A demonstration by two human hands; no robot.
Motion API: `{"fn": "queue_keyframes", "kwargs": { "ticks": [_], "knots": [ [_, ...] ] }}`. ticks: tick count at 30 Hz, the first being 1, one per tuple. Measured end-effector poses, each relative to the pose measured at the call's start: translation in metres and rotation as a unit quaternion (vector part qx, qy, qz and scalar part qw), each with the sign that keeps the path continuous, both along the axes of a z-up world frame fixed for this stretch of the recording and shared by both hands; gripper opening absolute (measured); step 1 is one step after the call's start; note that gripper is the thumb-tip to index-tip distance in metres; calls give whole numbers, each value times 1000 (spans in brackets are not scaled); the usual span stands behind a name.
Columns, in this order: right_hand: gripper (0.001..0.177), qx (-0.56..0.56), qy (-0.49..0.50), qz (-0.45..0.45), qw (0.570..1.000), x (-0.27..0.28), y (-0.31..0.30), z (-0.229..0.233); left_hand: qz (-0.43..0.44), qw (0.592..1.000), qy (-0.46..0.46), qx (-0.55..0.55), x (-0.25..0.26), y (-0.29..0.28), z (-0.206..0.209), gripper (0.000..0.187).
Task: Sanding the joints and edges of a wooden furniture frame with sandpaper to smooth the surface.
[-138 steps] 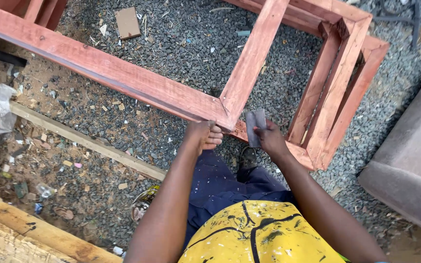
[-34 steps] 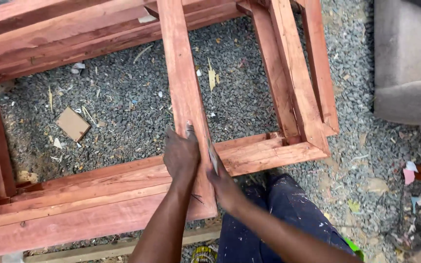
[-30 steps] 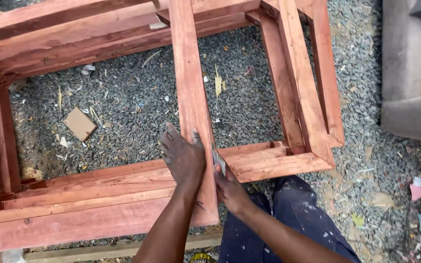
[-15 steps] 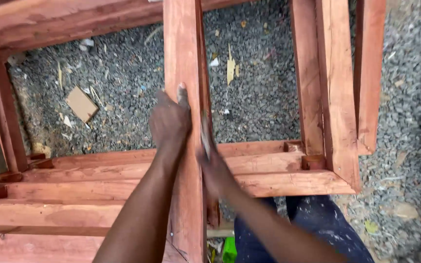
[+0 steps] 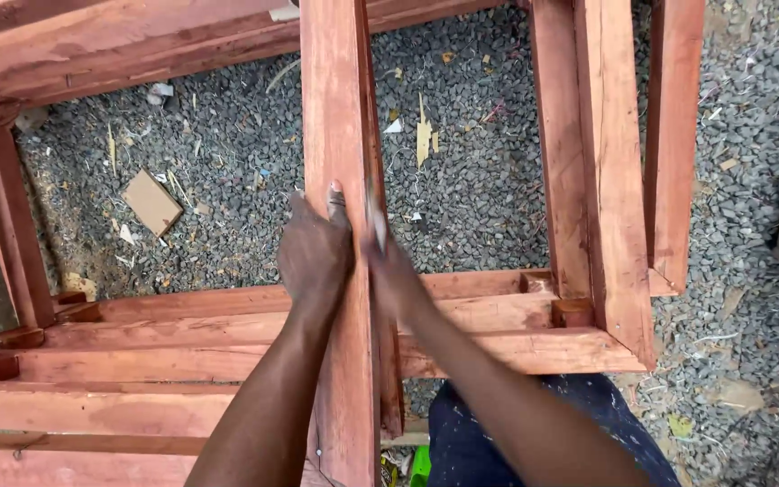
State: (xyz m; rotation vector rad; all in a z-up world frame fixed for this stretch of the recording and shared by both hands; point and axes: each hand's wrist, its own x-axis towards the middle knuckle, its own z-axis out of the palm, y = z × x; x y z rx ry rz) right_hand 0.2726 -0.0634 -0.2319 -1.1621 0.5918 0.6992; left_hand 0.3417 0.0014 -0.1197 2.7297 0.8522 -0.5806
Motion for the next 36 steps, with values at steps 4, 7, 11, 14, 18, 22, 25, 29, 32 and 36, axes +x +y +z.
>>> {"fn": "queue_keyframes", "kwargs": {
  "ticks": [4,7,11,14,18,22,25,29,32,36],
  "knots": [
    [63,161,-23,-160,974,52,0,-8,-2,1000,12,-3,1,1,-1,64],
    [69,142,58,-102,983,-61,-24,66,0,1000,15,0,4,-1,4,66],
    [80,73,145,25,986,-72,-29,101,16,999,37,-9,7,-1,3,70],
    [87,-36,58,104,992,32,-22,74,15,999,39,-1,3,-1,-1,70],
    [90,-79,-57,76,992,79,-26,67,9,1000,27,4,4,2,-5,66],
    [77,5,114,120,986,-60,-48,117,13,999,37,-6,5,4,-4,68],
    [109,98,97,179,974,-56,-38,113,8,1000,13,-13,3,5,0,85],
    [89,34,-94,69,993,68,-17,39,12,1000,-1,-10,6,1,-2,73],
    [92,0,-103,101,990,53,-23,40,18,1000,-1,-18,4,-1,4,71],
    [93,-13,98,224,970,-83,-41,109,15,1000,5,-19,5,3,-5,72]
  ]
}}
